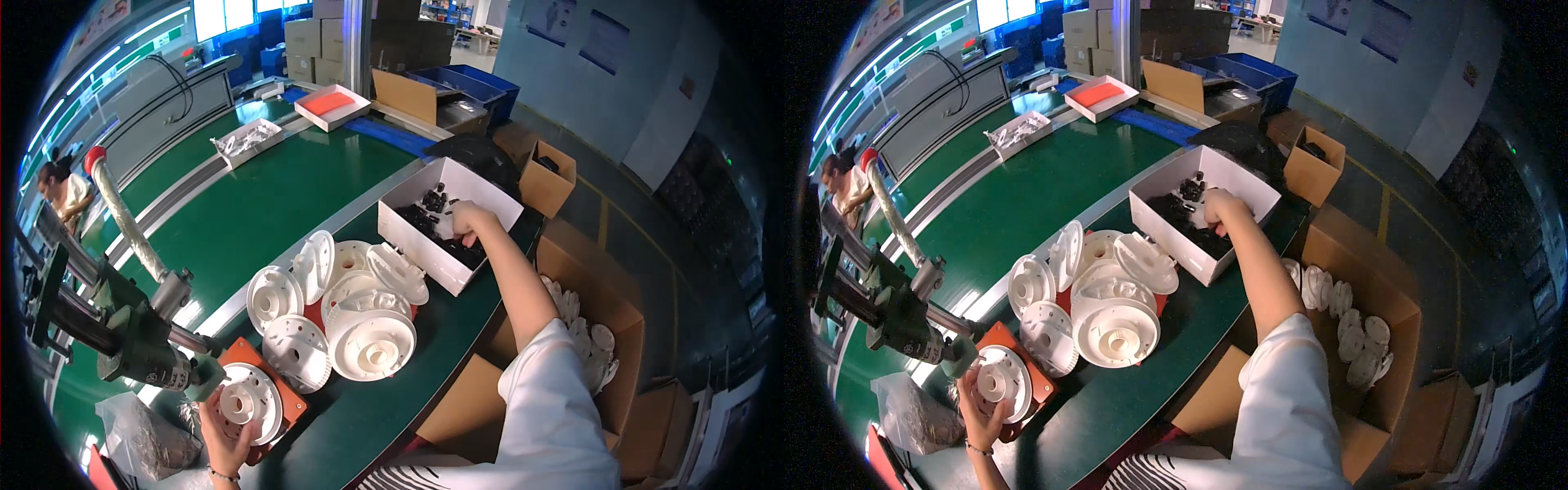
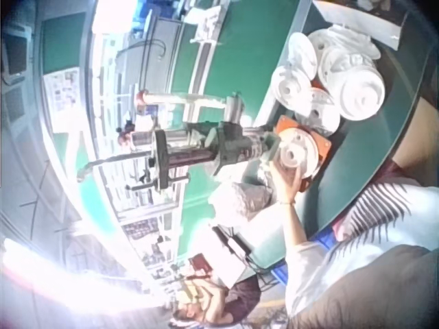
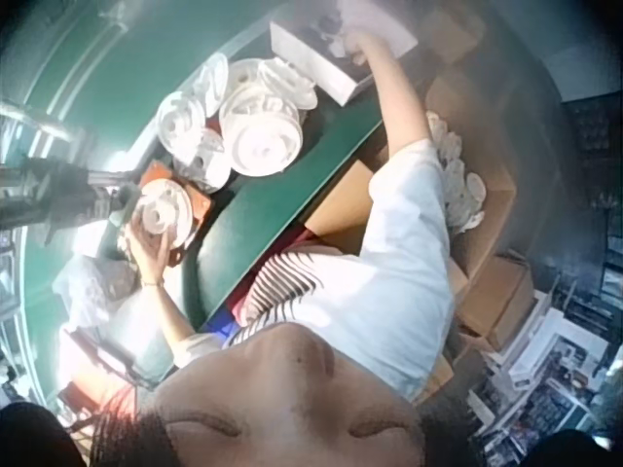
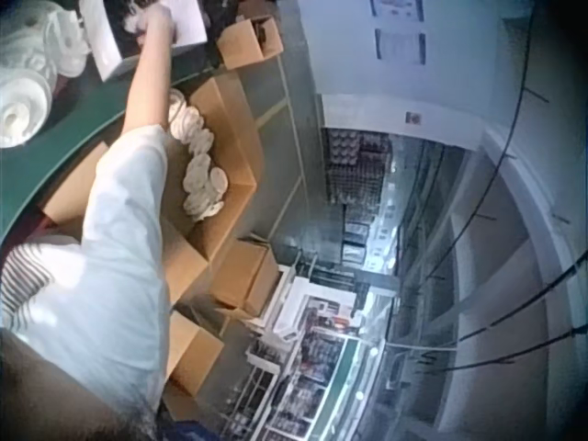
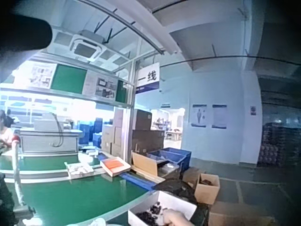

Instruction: The person assembles small white plastic lighting fixture components by hand and with tweezers, inserting metal pins and LED circuit boards into a white plastic housing, then pressing the assembly with a manual press.

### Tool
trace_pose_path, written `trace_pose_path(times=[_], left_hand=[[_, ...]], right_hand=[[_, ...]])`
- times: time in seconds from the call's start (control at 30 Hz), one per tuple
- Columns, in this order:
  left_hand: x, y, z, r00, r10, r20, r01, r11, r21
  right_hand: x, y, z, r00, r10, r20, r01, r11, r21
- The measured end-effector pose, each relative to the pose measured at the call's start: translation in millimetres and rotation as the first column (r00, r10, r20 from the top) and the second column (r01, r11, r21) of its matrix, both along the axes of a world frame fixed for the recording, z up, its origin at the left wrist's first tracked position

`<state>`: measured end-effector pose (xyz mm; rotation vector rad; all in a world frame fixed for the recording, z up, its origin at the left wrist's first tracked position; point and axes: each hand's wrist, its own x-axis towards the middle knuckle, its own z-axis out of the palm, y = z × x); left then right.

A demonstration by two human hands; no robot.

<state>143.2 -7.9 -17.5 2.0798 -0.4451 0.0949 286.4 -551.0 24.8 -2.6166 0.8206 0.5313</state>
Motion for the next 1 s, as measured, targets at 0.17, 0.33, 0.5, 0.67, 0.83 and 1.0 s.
trace_pose_path(times=[0.17, 0.33, 0.5, 0.67, 0.83, 1.0], left_hand=[[3, 7, -14, 0.994, 0.023, 0.107, -0.027, 0.999, 0.038], [4, 11, -17, 1.0, 0.013, -0.01, -0.013, 1.0, 0.006], [0, 12, -6, 0.999, 0.021, -0.025, -0.019, 0.999, 0.045], [0, 7, 0, 0.996, -0.027, -0.087, 0.018, 0.995, -0.097], [4, 4, -1, 1.0, 0.003, 0.002, -0.003, 0.999, 0.034], [2, 4, 8, 0.99, 0.035, 0.137, -0.052, 0.991, 0.124]], right_hand=[[3, -2, 0, 0.99, 0.117, -0.081, -0.121, 0.992, -0.044], [-10, -6, 17, 0.955, 0.254, 0.151, -0.236, 0.964, -0.125], [-72, 92, 48, 0.648, -0.122, 0.752, -0.64, 0.447, 0.625], [-113, 186, 48, 0.719, -0.103, 0.687, -0.693, -0.037, 0.72], [-114, 229, 36, 0.678, 0.025, 0.735, -0.721, -0.174, 0.671], [-114, 260, 29, 0.659, 0.129, 0.741, -0.726, -0.145, 0.672]])
